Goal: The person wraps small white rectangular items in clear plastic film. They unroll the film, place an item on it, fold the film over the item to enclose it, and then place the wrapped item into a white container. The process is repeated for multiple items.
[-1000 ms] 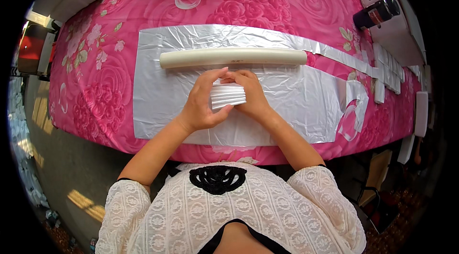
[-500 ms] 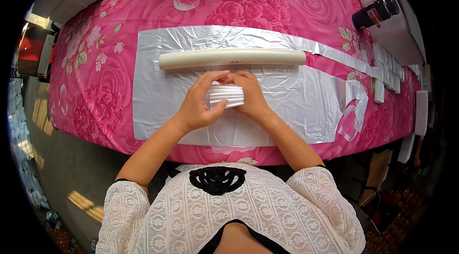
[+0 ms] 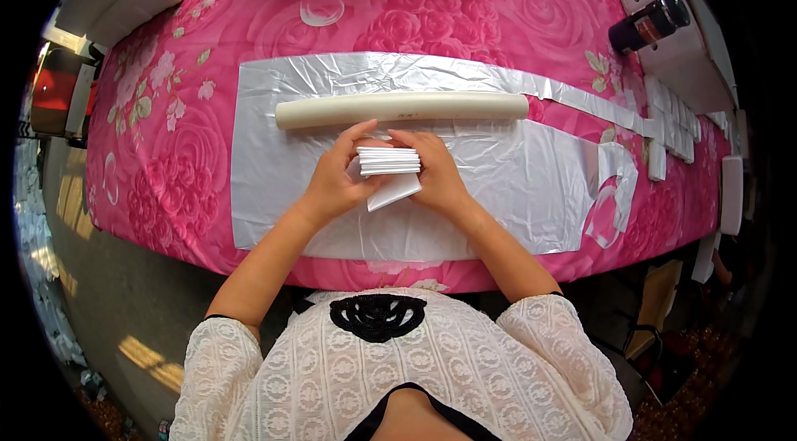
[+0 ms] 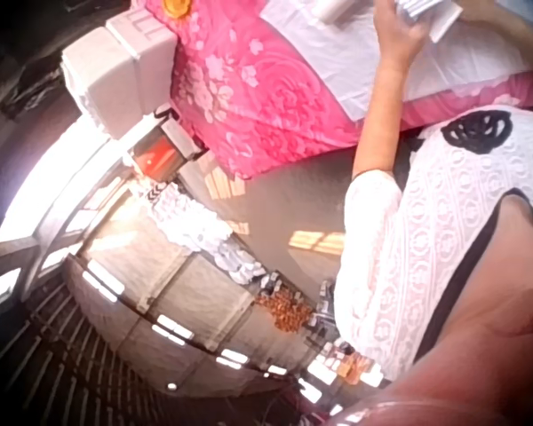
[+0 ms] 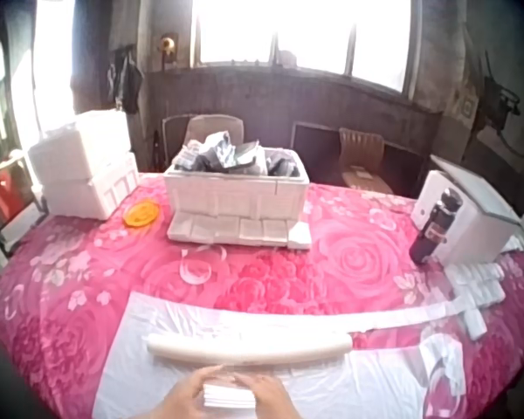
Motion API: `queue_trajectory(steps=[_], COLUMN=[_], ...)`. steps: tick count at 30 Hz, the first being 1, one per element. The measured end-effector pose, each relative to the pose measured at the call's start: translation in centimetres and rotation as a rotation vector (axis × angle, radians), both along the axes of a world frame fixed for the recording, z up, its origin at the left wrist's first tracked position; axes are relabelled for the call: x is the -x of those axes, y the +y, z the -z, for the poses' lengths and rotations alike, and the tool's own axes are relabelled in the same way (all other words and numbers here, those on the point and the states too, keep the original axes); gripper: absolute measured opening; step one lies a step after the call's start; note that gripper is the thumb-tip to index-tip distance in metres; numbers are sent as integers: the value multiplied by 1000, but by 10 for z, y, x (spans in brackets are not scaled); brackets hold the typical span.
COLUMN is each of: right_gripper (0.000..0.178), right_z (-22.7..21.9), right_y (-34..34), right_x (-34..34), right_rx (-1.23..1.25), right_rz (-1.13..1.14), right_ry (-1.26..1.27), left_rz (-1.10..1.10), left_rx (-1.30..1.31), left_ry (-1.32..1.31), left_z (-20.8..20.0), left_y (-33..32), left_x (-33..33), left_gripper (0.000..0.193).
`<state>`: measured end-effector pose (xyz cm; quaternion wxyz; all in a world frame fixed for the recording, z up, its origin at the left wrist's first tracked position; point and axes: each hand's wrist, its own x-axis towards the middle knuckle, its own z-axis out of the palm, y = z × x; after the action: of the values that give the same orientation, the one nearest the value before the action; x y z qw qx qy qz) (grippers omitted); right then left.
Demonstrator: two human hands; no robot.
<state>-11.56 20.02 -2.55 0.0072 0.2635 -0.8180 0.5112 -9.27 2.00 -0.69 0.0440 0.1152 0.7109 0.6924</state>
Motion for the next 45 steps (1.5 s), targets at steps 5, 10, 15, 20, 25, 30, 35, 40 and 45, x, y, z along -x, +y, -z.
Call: queue_trajectory(steps=[5,10,15,20,25,30,35,40,45], right_gripper=[54,34,20,15,15,16,16,14,13], right_z=[-11,-2,9,11,11,7,9,4,-19], right_y=[9,20,22,21,18,22,22,18,26], right_x=[-16,-25,-20,-23,-25,-25,-25,-27,4], right_rx=[120,213,279,422,412,329,282,362,566], right_rz=[120,119,80,203,188,130,128,205,163], right_ry=[71,4,-220,-458,-460,-346,-314,-434,-597], left_rz=[-44,-139,-228,-356,-393,-417,-553,-768,-727], left_rx=[88,169,17,-212,93,458,517,824,813], left_ry=[-108,-36,63,-33,-326,-370,-277,-64,110], left_z=[17,32,-9,-42,-18,3,36,36,25], left_y=[-5,-10,-14,-76,-140,-156,-166,-153,-168], left_x=[-8,-15,-2,99,200,254,276,271,230], left_gripper=[34,29,19,25,25,25,37,48,49])
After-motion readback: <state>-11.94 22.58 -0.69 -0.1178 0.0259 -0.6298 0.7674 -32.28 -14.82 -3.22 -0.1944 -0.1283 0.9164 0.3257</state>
